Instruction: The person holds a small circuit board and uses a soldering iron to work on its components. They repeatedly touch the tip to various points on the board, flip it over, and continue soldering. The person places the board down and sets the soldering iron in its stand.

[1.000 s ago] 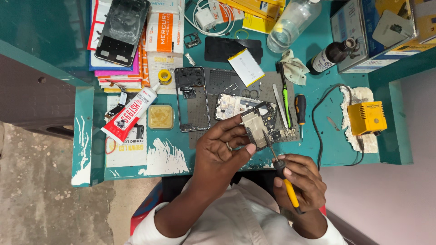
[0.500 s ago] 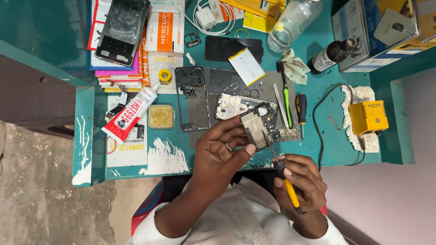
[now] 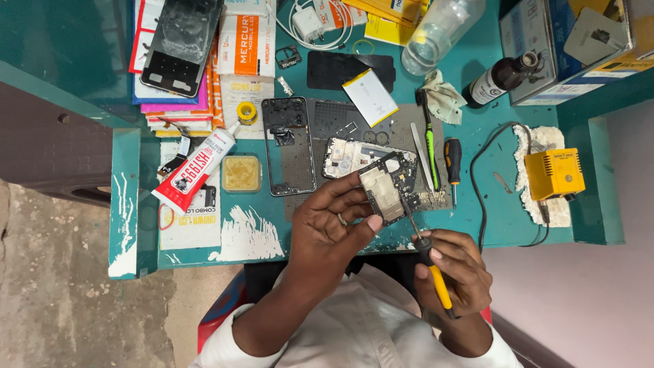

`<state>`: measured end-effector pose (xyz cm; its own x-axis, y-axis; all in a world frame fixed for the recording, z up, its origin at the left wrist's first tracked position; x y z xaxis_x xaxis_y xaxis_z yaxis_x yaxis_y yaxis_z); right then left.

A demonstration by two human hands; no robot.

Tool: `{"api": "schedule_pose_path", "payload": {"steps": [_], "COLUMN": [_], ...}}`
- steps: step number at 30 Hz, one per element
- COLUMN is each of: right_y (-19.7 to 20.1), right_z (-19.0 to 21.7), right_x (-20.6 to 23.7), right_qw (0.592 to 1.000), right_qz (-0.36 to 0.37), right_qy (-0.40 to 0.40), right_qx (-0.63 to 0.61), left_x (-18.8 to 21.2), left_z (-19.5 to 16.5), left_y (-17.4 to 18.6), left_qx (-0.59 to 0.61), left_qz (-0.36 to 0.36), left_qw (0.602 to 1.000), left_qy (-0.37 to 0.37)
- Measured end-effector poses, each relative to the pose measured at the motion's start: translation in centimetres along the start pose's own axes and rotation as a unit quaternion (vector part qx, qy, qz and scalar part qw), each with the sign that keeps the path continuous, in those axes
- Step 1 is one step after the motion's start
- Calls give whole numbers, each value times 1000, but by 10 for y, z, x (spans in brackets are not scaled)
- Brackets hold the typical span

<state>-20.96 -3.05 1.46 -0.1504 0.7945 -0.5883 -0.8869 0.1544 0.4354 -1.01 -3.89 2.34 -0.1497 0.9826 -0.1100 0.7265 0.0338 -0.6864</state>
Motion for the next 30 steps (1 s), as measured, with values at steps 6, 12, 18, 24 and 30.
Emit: {"api": "schedule_pose_path", "payload": {"steps": [6, 12, 18, 24, 30], "right_y": [1, 0, 0, 2, 2], "right_z": [0, -2, -2, 0, 0], "right_x": [1, 1, 1, -1, -3], "right_qw": [1000, 1000, 999, 999, 999], "right_qz": [26, 29, 30, 34, 27], "right_qy": [9, 9, 14, 15, 18], "right_qx": [-2, -6, -9, 10, 4], "left_x": [0, 1, 0, 0, 0], "left_z": [4, 7, 10, 9, 10], "left_y": [-2, -1, -2, -2, -1], "left_qx": [15, 21, 32, 24, 7], "left_qz": [-9, -14, -10, -7, -2], "left_qw": [1000, 1000, 999, 1000, 1000], "left_qy": [-6, -2, -6, 4, -9]}}
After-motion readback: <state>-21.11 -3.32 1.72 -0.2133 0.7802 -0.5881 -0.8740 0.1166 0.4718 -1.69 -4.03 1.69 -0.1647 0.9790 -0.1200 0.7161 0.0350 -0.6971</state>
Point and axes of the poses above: each hand's wrist, its own x-axis away from the middle knuckle, its own y-axis out of the back of the hand, z = x × y, the point moved 1 cm from there along -x, towards the middle knuckle, and after that the axes turned 10 degrees about -y, right-handed, at the moved point
